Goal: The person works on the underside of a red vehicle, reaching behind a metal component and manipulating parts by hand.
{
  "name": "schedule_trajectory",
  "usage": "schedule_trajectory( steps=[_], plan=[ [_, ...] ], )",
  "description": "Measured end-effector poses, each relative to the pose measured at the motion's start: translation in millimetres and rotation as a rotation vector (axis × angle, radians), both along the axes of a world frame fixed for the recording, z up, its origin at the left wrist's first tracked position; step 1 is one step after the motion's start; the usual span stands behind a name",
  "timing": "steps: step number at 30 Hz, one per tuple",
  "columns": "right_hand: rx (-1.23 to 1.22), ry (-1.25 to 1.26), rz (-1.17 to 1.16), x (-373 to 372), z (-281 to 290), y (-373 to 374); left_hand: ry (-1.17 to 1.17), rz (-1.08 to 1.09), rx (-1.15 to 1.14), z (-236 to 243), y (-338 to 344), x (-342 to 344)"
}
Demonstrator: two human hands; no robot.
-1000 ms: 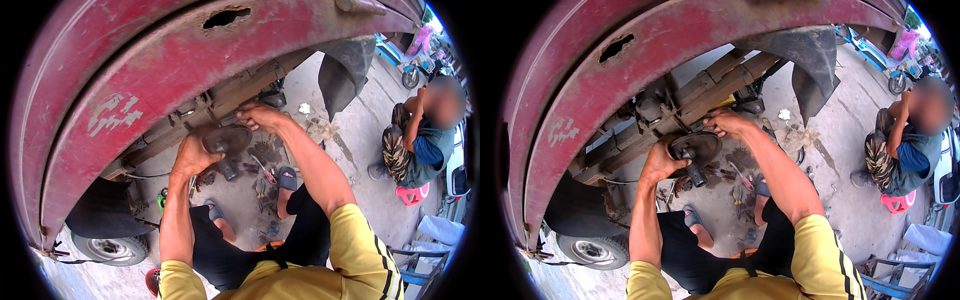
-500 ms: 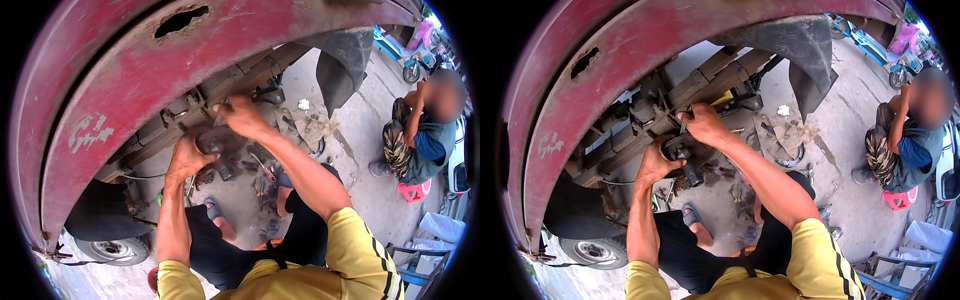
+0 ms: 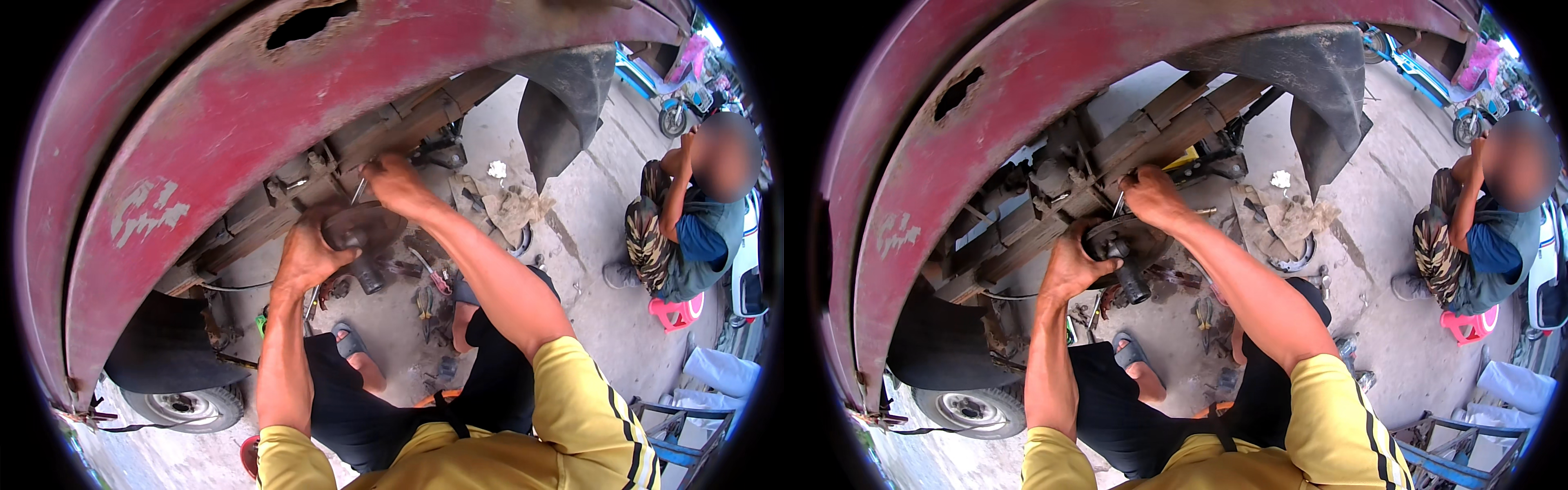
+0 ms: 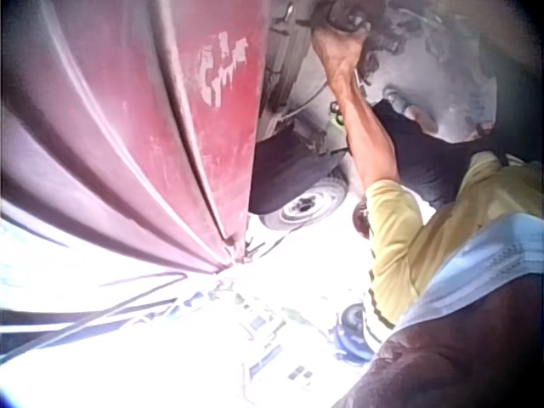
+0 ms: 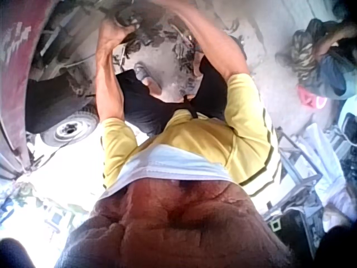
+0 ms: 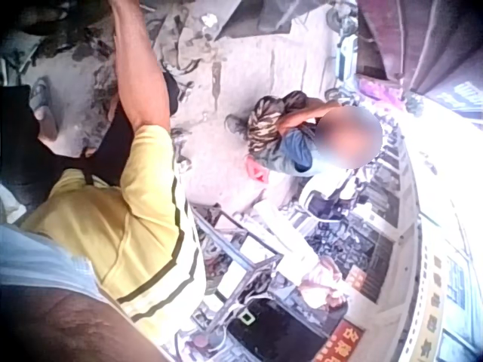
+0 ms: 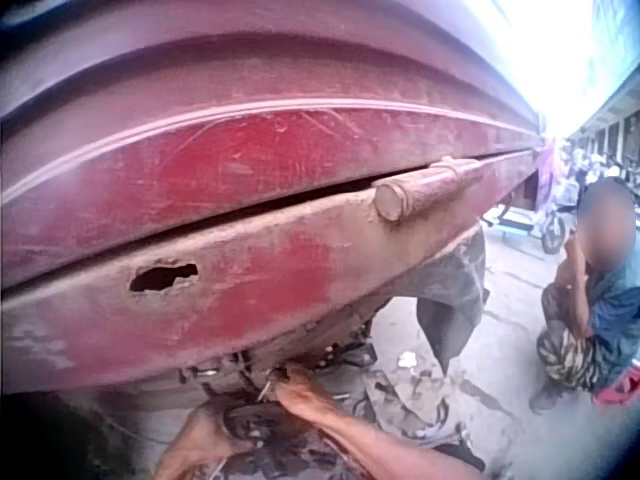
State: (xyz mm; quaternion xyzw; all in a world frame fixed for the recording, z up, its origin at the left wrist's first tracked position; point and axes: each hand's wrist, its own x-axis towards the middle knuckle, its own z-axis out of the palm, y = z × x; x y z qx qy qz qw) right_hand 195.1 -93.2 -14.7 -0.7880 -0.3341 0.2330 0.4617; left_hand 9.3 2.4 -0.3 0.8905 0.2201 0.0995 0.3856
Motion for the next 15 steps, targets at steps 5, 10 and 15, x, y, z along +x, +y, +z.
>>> schedule_trajectory(
  steps=[5,10,15],
  plan=[
    [0.062,-0.229,0.012,-27.3,25.5,-12.4,-0.004,-0.017,0.059,3.9,1.6,-1.9],
    [0.052,-0.364,0.090,-44.3,33.8,-5.4,0.007,-0.023,-0.055,3.1,3.2,-0.3],
    [0.005,-0.219,0.108,-31.3,33.7,4.6,0.016,-0.015,-0.017,7.1,-2.2,1.0]
  ],
)
